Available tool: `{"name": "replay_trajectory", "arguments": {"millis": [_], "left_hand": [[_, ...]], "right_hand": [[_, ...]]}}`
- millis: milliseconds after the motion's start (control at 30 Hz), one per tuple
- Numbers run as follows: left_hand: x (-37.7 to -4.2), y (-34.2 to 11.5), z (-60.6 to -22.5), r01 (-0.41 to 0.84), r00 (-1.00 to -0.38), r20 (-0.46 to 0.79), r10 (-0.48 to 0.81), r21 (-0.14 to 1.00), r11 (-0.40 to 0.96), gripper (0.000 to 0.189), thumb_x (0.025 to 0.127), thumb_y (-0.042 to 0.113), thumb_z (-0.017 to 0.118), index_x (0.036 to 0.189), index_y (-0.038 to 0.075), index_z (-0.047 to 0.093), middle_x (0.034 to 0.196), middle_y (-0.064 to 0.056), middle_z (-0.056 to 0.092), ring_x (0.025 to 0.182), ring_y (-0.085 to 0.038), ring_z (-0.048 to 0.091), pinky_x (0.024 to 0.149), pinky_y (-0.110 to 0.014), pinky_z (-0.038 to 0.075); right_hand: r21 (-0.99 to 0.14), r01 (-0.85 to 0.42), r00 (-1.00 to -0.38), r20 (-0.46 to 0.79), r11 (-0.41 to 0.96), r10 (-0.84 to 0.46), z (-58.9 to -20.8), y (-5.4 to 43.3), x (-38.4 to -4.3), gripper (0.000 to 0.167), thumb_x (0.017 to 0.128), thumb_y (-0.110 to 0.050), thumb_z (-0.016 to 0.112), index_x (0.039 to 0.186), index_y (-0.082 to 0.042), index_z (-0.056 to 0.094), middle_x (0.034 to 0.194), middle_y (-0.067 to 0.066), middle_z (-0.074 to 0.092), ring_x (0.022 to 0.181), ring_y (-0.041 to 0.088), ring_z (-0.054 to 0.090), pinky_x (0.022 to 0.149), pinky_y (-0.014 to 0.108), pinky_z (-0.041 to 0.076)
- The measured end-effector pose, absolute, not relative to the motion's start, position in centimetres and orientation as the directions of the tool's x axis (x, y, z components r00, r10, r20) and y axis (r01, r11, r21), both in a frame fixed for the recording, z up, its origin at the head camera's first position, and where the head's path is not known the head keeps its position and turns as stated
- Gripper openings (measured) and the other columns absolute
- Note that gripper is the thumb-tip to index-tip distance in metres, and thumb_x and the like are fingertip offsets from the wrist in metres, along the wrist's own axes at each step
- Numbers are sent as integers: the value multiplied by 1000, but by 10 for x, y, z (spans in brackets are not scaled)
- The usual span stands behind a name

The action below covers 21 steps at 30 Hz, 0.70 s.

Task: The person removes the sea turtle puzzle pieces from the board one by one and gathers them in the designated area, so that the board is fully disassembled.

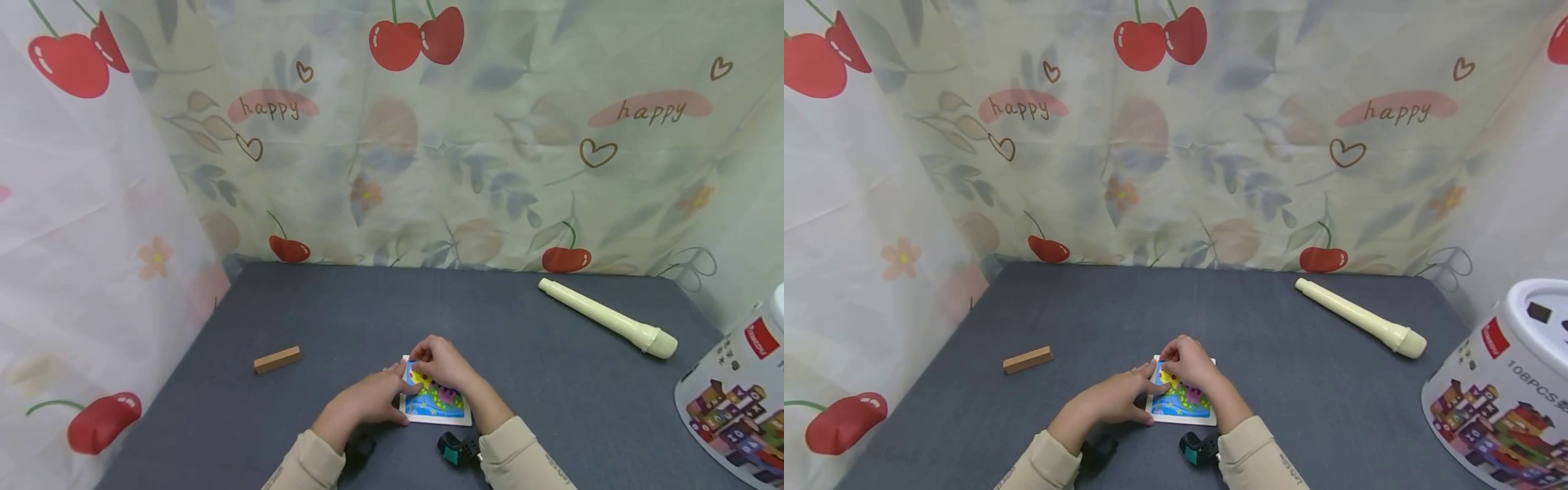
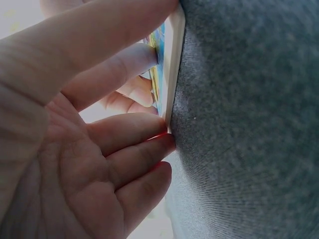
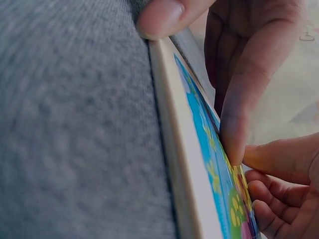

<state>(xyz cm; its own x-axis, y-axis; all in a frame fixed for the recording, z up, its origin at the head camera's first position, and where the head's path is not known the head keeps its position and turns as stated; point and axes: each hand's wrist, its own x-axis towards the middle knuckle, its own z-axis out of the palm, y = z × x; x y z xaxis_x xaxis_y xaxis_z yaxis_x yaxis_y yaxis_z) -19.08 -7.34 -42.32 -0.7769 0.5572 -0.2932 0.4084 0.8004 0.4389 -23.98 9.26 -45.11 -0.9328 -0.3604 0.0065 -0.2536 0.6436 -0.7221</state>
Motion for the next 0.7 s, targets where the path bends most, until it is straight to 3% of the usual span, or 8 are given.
{"name": "replay_trajectory", "arguments": {"millis": [700], "left_hand": [[-192,-74,-425,386,-776,-307,551,461,799,55,80,28,73,131,22,55,154,-14,21,141,-32,25,109,-49,31]], "right_hand": [[-781,-204,-935,-23,590,-353,-450,95,-242,10,83,-1,61,88,-1,70,74,4,61,66,11,51,60,24,43]]}}
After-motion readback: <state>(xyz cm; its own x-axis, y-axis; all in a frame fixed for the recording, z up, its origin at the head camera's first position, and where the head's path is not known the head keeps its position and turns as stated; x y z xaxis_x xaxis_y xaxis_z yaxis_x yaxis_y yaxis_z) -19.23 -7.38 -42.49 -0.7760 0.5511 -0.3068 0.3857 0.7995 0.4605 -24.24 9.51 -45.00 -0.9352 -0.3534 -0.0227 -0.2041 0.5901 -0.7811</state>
